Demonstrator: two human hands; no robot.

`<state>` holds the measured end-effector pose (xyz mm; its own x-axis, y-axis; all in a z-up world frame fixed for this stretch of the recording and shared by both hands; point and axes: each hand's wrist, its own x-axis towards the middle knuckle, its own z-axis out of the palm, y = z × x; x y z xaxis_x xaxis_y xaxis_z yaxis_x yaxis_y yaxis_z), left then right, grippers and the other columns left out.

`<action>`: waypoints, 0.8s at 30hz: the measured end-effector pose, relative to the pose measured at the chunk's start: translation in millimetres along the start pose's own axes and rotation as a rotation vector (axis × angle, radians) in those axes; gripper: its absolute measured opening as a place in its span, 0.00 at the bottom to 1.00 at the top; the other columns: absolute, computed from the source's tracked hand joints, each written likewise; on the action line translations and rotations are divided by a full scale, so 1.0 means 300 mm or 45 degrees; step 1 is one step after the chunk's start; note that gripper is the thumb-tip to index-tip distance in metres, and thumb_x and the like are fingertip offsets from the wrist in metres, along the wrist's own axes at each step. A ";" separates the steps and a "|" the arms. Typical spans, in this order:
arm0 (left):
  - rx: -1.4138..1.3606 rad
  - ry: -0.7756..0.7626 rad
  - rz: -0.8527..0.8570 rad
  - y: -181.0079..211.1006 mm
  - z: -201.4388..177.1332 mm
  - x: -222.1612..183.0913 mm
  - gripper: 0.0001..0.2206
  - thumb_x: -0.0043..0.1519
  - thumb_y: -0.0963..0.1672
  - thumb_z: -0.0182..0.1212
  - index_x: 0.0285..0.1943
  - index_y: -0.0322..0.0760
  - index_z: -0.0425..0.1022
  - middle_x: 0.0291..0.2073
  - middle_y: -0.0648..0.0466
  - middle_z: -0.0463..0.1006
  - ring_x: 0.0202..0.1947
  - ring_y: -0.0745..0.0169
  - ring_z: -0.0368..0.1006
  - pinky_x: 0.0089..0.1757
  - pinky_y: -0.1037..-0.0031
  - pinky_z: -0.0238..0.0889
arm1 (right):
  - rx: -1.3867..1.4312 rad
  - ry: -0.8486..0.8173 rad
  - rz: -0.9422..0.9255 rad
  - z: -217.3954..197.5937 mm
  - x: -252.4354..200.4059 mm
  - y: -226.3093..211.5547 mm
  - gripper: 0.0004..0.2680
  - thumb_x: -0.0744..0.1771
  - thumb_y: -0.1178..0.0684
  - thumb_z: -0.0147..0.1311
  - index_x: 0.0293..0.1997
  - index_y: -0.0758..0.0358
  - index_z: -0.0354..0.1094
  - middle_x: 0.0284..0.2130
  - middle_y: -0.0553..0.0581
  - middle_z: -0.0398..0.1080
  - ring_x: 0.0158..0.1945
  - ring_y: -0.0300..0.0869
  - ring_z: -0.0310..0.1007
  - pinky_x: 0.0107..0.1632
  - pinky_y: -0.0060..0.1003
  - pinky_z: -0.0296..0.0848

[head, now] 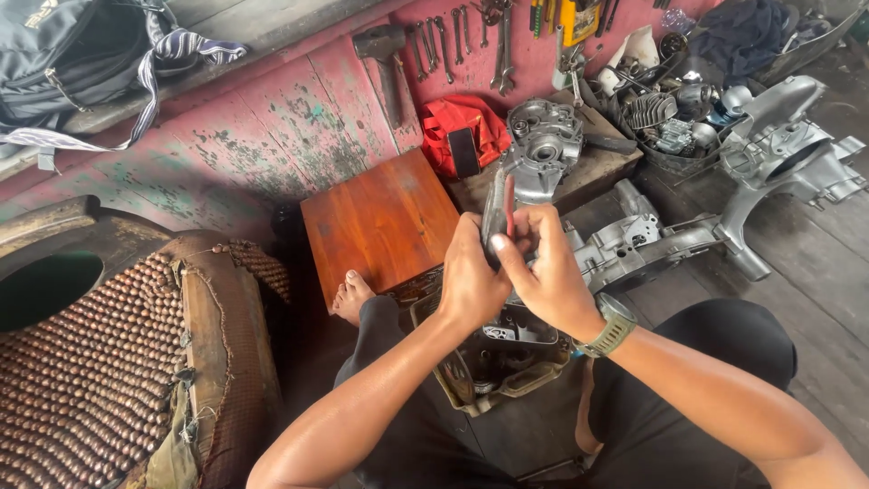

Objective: Using a hand scraper to remove old gasket material or residue from the mating surfaces of a motorcycle engine casing.

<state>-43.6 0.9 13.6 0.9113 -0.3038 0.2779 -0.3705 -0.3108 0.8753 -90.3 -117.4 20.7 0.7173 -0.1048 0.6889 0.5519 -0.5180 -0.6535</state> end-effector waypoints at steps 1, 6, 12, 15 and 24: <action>0.042 -0.008 -0.015 0.009 0.005 -0.008 0.17 0.58 0.46 0.67 0.47 0.33 0.63 0.31 0.40 0.70 0.35 0.31 0.75 0.34 0.54 0.67 | 0.064 -0.032 0.046 -0.002 -0.005 0.009 0.06 0.71 0.56 0.52 0.47 0.65 0.58 0.32 0.55 0.62 0.33 0.47 0.70 0.38 0.37 0.69; 0.116 -0.051 0.139 0.053 -0.037 -0.009 0.22 0.53 0.47 0.72 0.46 0.33 0.63 0.32 0.39 0.69 0.37 0.28 0.75 0.35 0.51 0.68 | 0.048 0.027 -0.044 -0.068 0.061 0.038 0.04 0.72 0.57 0.47 0.44 0.64 0.58 0.31 0.55 0.62 0.30 0.43 0.65 0.37 0.36 0.66; 0.037 -0.166 0.395 0.041 -0.045 -0.038 0.24 0.51 0.50 0.76 0.42 0.33 0.65 0.32 0.43 0.70 0.37 0.32 0.76 0.35 0.55 0.70 | -0.288 -0.087 -0.392 -0.179 0.143 0.089 0.05 0.73 0.58 0.40 0.46 0.69 0.59 0.35 0.62 0.66 0.36 0.61 0.71 0.41 0.49 0.70; 0.115 -0.099 0.511 0.050 -0.052 -0.036 0.23 0.53 0.50 0.75 0.43 0.32 0.67 0.33 0.44 0.70 0.36 0.35 0.76 0.34 0.56 0.69 | -0.205 -0.172 -0.240 -0.178 0.113 0.181 0.06 0.73 0.56 0.38 0.48 0.68 0.58 0.28 0.64 0.69 0.31 0.64 0.73 0.35 0.51 0.70; 0.148 -0.296 0.616 0.292 0.061 -0.393 0.06 0.59 0.44 0.62 0.40 0.36 0.77 0.30 0.50 0.75 0.33 0.43 0.76 0.36 0.60 0.68 | -0.310 -0.148 -0.208 -0.134 0.159 0.261 0.04 0.72 0.59 0.43 0.49 0.68 0.56 0.22 0.64 0.68 0.22 0.57 0.71 0.27 0.46 0.67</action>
<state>-186.9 -7.0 50.3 0.5728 -0.6239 0.5317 -0.7670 -0.1792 0.6161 -30.0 -197.2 14.9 0.6791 0.0868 0.7289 0.5556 -0.7096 -0.4332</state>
